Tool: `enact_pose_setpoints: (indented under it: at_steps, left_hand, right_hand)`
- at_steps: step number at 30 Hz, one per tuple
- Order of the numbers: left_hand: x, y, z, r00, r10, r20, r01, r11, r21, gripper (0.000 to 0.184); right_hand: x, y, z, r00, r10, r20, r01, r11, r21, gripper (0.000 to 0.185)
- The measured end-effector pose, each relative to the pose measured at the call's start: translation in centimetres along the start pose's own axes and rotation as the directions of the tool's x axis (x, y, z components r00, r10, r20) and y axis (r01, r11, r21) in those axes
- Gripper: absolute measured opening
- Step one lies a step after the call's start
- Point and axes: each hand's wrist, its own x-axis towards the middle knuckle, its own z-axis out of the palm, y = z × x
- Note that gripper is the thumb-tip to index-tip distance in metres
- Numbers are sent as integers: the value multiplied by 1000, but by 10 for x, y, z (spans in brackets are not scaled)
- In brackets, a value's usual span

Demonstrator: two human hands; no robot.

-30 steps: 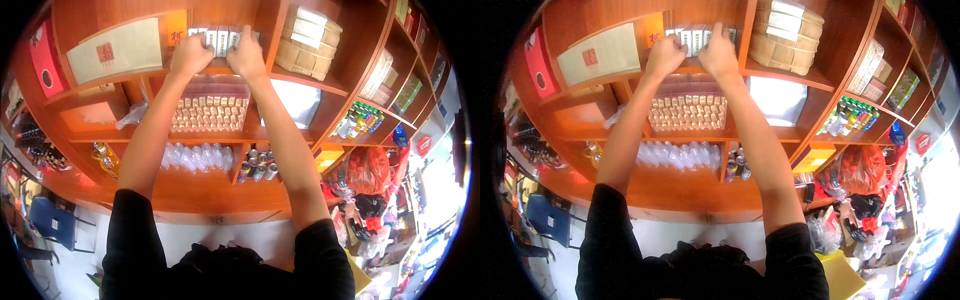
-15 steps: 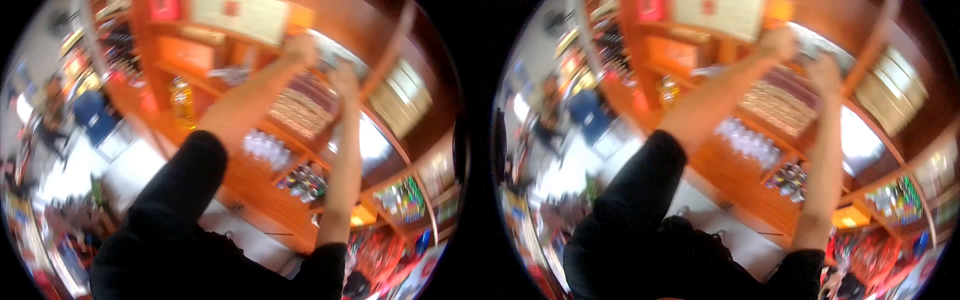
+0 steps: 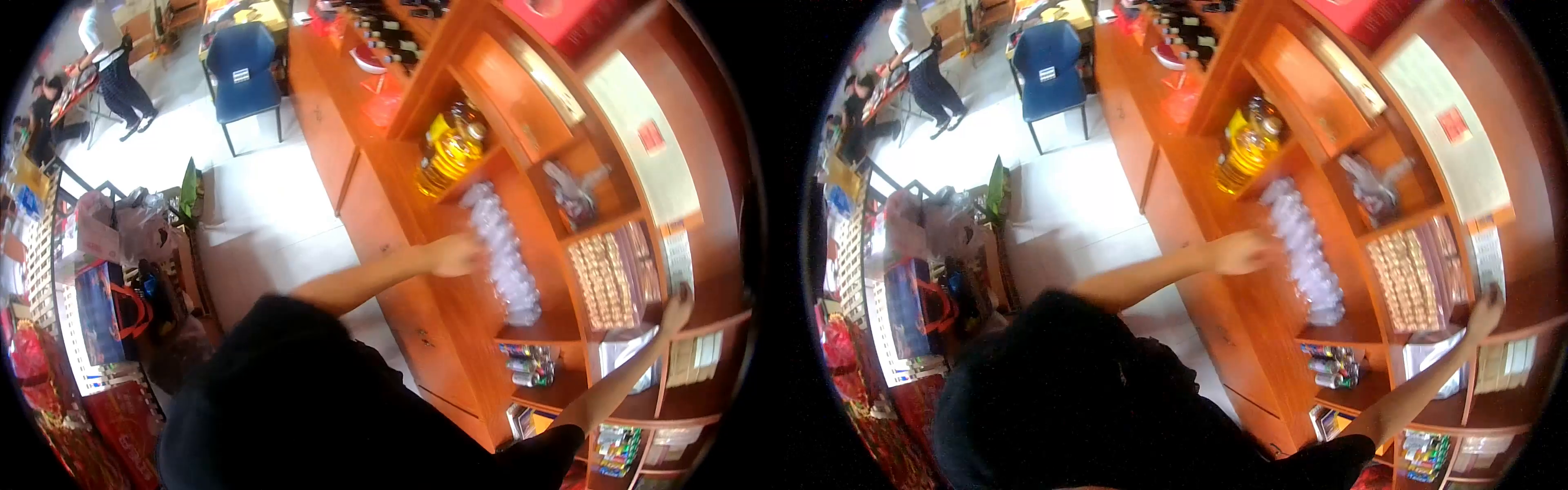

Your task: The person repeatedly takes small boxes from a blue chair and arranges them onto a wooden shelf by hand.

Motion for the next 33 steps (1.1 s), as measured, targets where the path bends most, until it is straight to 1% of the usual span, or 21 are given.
enact_pose_setpoints:
  at_steps: [1,2,3,4,5,6,7,8,9,10,11,13,15,16,18,19,20,23,26,30,33]
  left_hand:
    - [-74,-21,-34,825,-429,368,478,877,-51,28]
    - [-185,-56,-45,872,-487,53,488,872,-28,30]
    - [-316,-107,-49,674,-733,90,726,680,102,30]
    - [-423,-95,-91,350,-932,-90,933,339,119,32]
    - [-486,-47,-155,82,-979,-184,976,42,213,34]
    - [-544,-3,-210,-54,-956,-289,963,-126,237,34]
    - [-592,38,-257,-237,-909,-343,965,-261,24,32]
    - [-627,73,-291,-458,-824,-334,859,-313,-405,26]
    - [-729,84,-304,-237,-852,-467,824,79,-562,22]
    - [-675,117,-338,-220,-833,-508,825,119,-553,18]
    - [-604,147,-372,-357,-800,-483,769,42,-638,16]
    - [-564,134,-390,-506,-662,-553,672,99,-734,21]
    - [-525,101,-401,-507,-626,-593,656,165,-736,28]
    - [-520,74,-399,-491,-652,-578,618,206,-758,31]
    - [-512,13,-379,-393,-713,-581,600,280,-750,34]
    - [-519,-28,-366,-338,-776,-533,628,236,-742,32]
    - [-497,-58,-360,-396,-821,-411,641,74,-764,31]
    - [-454,-122,-356,-240,-922,-306,722,41,-690,26]
    - [-493,-172,-390,-175,-978,-117,894,-108,-435,35]
    - [-525,-208,-498,-420,-874,-246,843,-275,-462,35]
    - [-566,-219,-562,-417,-761,-496,822,-83,-564,29]
  right_hand:
    - [-21,-31,-6,972,-10,-235,16,1000,24,36]
    - [-43,-35,-3,909,64,-412,-39,997,70,37]
    - [-76,-76,-6,826,253,-504,-296,955,-6,37]
    - [-107,-107,13,738,288,-610,-295,951,92,36]
    - [-145,-141,47,678,305,-669,-175,951,255,35]
    - [-188,-179,85,674,333,-660,-50,911,409,35]
    - [-233,-224,125,732,337,-592,42,845,532,34]
    - [-283,-276,165,822,303,-483,36,818,575,36]
    - [-338,-337,210,937,200,-285,13,798,603,39]
    - [-391,-399,250,997,32,-63,15,777,629,45]
    - [-434,-462,278,977,-170,130,37,735,677,51]
    - [-473,-567,318,782,-515,351,35,598,801,65]
    - [-431,-660,320,639,-550,538,-222,537,814,33]
    - [-411,-694,327,470,-578,667,-444,499,744,10]
    - [-386,-729,391,418,-636,649,-398,513,760,12]
    - [-370,-745,419,416,-636,650,-402,513,758,14]
    - [-354,-758,448,366,-644,672,-401,543,738,16]
    - [-310,-805,511,355,-604,713,-311,643,700,14]
    - [-292,-860,575,309,-600,738,-306,672,674,15]
    - [-289,-960,597,190,-618,763,-155,749,644,16]
    - [-257,-1042,573,-300,-484,822,-115,874,472,16]
